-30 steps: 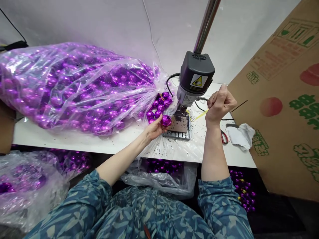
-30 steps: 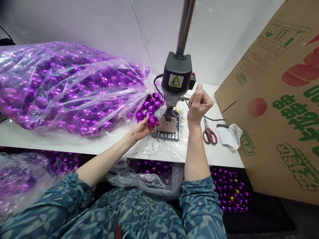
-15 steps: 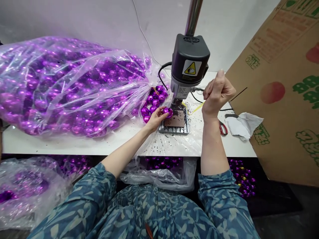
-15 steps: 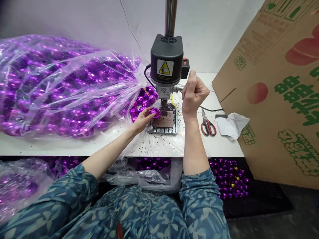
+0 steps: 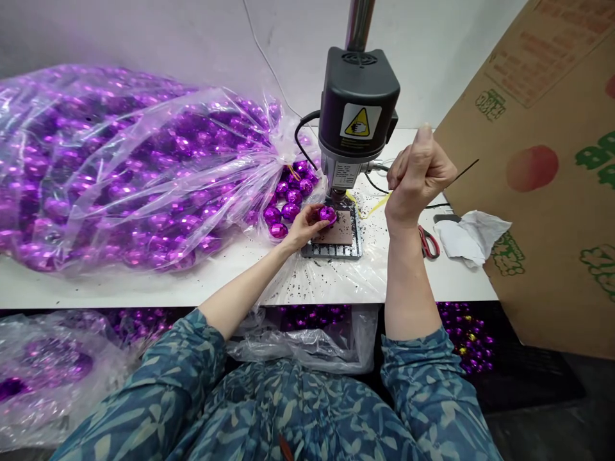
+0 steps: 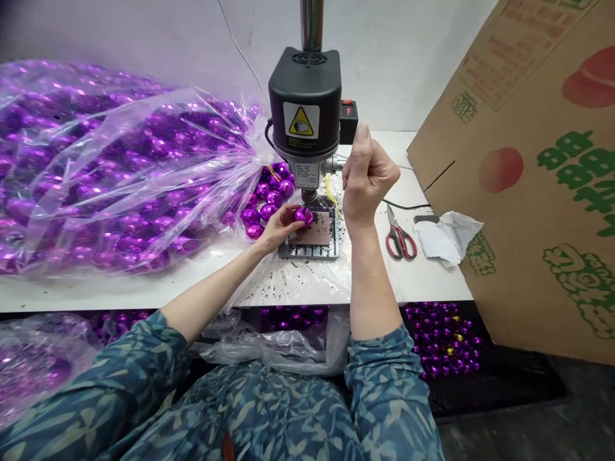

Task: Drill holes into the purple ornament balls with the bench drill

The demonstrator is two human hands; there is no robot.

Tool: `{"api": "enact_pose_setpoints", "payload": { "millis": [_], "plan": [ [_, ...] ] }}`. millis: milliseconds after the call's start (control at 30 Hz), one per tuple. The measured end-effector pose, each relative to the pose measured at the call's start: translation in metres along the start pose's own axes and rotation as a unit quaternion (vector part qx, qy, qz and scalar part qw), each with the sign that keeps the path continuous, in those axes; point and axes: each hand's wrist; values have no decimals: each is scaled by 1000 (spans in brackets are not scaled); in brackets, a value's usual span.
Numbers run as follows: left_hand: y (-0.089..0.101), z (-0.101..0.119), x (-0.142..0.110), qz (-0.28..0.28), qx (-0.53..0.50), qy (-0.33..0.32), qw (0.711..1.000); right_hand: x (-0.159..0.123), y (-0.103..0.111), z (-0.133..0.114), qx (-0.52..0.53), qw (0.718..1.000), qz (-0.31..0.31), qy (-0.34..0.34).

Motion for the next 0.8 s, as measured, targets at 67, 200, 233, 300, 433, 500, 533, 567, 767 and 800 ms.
{"api": "enact_pose_setpoints", "payload": {
  "millis": [67,200,233,300,433,500,533,567,767,800],
  "plan": [
    [-2,0,2,-10,6,0,1000,0,0,1,19,1000,2,6],
    [-2,-1,4,-15,9,1,1000,-1,0,2,17,1000,5,-6],
    [-2,-1,4,-10,8,1,1000,-2,0,2,18,1000,7,-6],
    [-1,-3,4,3,7,2,1000,-2,-1,1,33,999,14,2],
    [1,-6,5,8,11,0,1000,0,-1,-2,3,1000,4,2],
    [3,-7,6,1,18,-4,1000,3,-2,-3,-10,1000,2,-1],
    [4,-8,7,-6,24,-6,1000,4,-3,-3,6,1000,8,2],
    [5,-8,8,-13,30,-9,999,6,-5,-3,36,999,17,7],
    [4,-7,6,-52,108,-65,991,19,-14,5,142,989,34,7],
    [3,-6,4,-51,136,-84,986,20,-15,6,142,989,31,6]
  ]
}}
Point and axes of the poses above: each hand's wrist, its own x-axis towards the middle knuckle, its own y-axis out of the back of the hand, z = x × y, and after that the axes turned 4 degrees about z, right-handed
